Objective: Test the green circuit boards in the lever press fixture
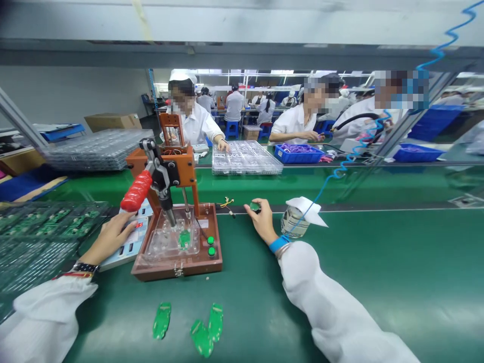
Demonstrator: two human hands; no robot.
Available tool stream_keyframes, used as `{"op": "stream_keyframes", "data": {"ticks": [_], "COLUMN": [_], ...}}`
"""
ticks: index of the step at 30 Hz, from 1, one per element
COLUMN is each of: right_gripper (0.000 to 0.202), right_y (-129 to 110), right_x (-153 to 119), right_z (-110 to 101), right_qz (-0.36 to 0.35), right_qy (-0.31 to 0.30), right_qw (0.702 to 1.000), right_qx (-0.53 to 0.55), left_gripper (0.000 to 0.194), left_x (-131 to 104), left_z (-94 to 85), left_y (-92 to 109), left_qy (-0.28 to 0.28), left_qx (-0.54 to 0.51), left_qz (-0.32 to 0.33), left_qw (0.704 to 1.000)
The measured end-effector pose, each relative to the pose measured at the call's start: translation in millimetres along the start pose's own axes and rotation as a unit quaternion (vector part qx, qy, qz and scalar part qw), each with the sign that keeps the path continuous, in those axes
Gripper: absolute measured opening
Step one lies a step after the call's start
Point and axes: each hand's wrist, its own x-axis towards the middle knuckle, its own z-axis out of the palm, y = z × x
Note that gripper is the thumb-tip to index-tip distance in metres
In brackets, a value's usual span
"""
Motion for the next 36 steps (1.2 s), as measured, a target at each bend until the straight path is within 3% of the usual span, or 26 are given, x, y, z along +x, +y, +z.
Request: {"op": "stream_keyframes", "data": {"ticks": [4,9,19,26,31,36], "right_gripper": [0.045,0.041,0.06,0.062,0.045,0.034], "right_y": [30,58,86,65,29,-12], "right_x": [43,89,91,85,72,42], "right_z": [14,37,43,33,28,29], "right_qz": [0.033,0.058,0.11,0.077,0.051,-0.002], "right_qy": [0.054,0.016,-0.034,0.021,0.093,0.095], "right_qw": [0.997,0.991,0.968,0.968,0.972,0.984], "right_qx": [-0.054,-0.119,-0.224,-0.239,-0.209,-0.154], "left_gripper": [0.062,0.06,0.053,0.055,0.054,0.047], "left_x": [0,-1,-1,0,0,-4], "left_z": [2.1,4.1,3.3,5.6,4.2,-7.2], "left_y": [-3,-7,-7,-10,-4,5], "left_qy": [0.006,0.006,0.019,0.028,0.037,0.083], "left_qx": [0.005,-0.005,-0.042,-0.056,-0.073,-0.067], "left_qz": [0.0,-0.005,-0.023,-0.022,-0.01,-0.012], "left_qw": [1.0,1.0,0.999,0.998,0.997,0.994]}}
